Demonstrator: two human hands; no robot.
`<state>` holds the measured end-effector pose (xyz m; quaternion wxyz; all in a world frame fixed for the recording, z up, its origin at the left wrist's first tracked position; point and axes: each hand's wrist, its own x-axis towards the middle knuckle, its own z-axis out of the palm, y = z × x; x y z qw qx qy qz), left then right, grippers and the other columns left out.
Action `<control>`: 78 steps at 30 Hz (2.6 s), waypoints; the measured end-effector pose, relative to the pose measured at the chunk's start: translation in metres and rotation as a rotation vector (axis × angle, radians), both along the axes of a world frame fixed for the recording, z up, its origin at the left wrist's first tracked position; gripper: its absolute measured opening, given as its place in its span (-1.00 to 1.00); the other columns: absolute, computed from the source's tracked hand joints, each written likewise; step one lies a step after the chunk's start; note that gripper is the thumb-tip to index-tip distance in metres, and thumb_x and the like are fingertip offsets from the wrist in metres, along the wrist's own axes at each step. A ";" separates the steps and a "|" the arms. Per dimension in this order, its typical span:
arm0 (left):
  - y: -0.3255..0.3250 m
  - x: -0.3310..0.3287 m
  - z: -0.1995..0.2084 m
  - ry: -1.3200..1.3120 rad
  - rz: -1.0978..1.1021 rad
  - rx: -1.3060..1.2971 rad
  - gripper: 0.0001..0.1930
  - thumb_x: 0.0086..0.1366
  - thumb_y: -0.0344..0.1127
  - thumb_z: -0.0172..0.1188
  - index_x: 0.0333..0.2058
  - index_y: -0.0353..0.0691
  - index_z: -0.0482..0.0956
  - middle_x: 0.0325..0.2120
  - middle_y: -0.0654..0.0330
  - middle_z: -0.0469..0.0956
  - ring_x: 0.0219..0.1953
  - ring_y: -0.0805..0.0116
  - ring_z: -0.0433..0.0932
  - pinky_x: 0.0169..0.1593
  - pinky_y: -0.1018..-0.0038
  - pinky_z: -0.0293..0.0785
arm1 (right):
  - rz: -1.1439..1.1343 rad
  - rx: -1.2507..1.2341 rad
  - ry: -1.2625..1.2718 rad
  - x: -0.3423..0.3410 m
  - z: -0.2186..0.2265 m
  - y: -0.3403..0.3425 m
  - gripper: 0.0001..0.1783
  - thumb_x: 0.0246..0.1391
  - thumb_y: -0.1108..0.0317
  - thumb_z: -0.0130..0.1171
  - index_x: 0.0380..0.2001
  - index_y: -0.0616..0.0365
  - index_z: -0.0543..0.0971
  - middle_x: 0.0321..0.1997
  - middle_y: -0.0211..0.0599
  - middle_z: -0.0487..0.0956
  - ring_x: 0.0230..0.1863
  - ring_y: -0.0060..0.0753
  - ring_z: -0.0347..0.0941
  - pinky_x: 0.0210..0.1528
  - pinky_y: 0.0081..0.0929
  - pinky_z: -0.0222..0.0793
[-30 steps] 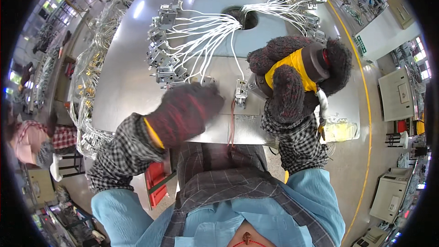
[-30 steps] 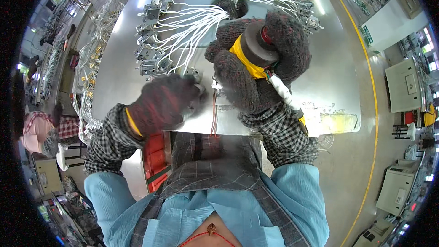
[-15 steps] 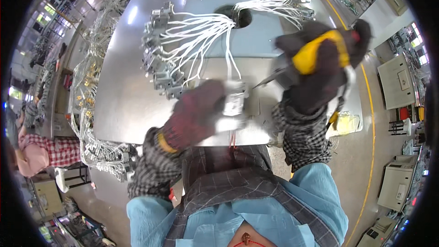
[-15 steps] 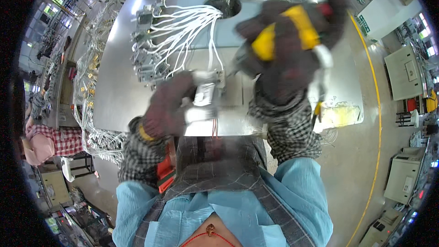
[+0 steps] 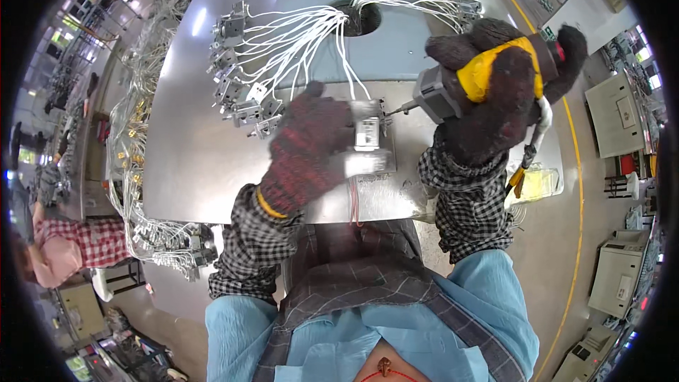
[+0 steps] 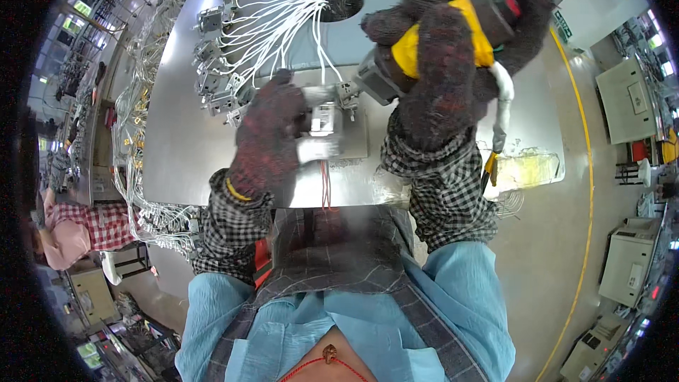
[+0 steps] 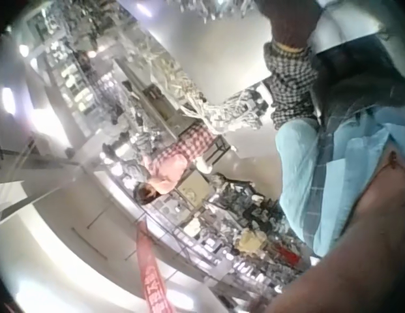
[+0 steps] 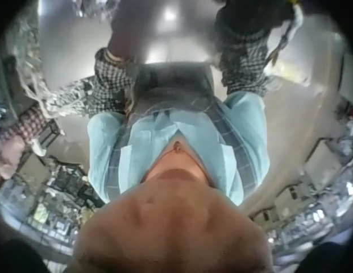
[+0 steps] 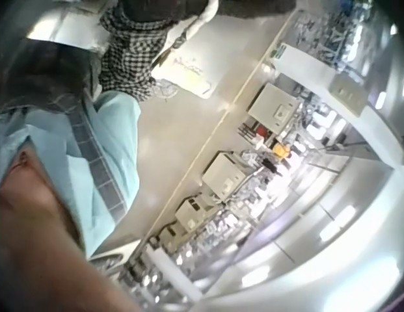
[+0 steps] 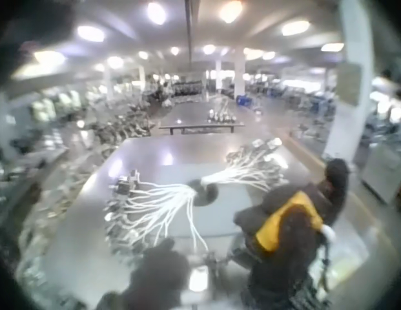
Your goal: Manually wiring and assembling electronic components on a metal panel using an electric screwdriver.
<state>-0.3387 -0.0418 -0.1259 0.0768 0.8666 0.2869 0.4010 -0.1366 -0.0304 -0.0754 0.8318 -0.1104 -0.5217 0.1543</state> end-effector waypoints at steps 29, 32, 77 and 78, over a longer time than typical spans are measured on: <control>0.001 0.003 -0.005 0.267 0.121 -0.192 -0.39 0.00 0.27 0.27 -0.20 -0.18 0.60 -0.48 0.18 0.54 -0.20 0.13 0.54 0.32 0.01 0.07 | -0.009 -0.003 -0.523 -0.017 -0.024 -0.006 -0.23 0.13 0.44 0.18 0.31 0.13 0.02 -0.07 0.01 0.53 -0.27 -0.26 0.58 -0.37 -0.33 0.62; 0.000 0.002 -0.007 0.301 0.120 -0.168 -0.37 -0.02 0.29 0.27 -0.22 -0.19 0.59 -0.47 0.14 0.54 -0.19 0.10 0.53 0.27 0.05 0.15 | 0.221 0.077 -0.234 -0.019 -0.015 -0.004 -0.24 0.14 0.44 0.17 0.31 0.11 0.02 -0.13 0.02 0.55 -0.30 -0.24 0.59 -0.36 -0.31 0.64; 0.045 -0.045 0.021 0.347 0.161 -0.518 -0.44 -0.08 -0.01 0.43 -0.15 -0.19 0.49 -0.32 0.11 0.59 -0.30 0.15 0.60 -0.18 0.26 0.53 | 0.240 -0.088 -0.133 -0.026 -0.009 -0.016 -0.21 0.11 0.39 0.20 0.32 -0.02 0.03 -0.20 -0.09 0.54 -0.35 -0.24 0.57 -0.34 -0.20 0.62; 0.045 -0.048 0.018 0.115 0.150 -0.691 -0.39 -0.13 0.04 0.47 -0.17 -0.21 0.49 -0.37 0.11 0.59 -0.35 0.21 0.59 -0.22 0.31 0.53 | 0.245 -0.094 -0.125 -0.025 -0.008 -0.017 -0.21 0.11 0.39 0.20 0.32 -0.02 0.03 -0.19 -0.09 0.54 -0.35 -0.24 0.57 -0.34 -0.21 0.62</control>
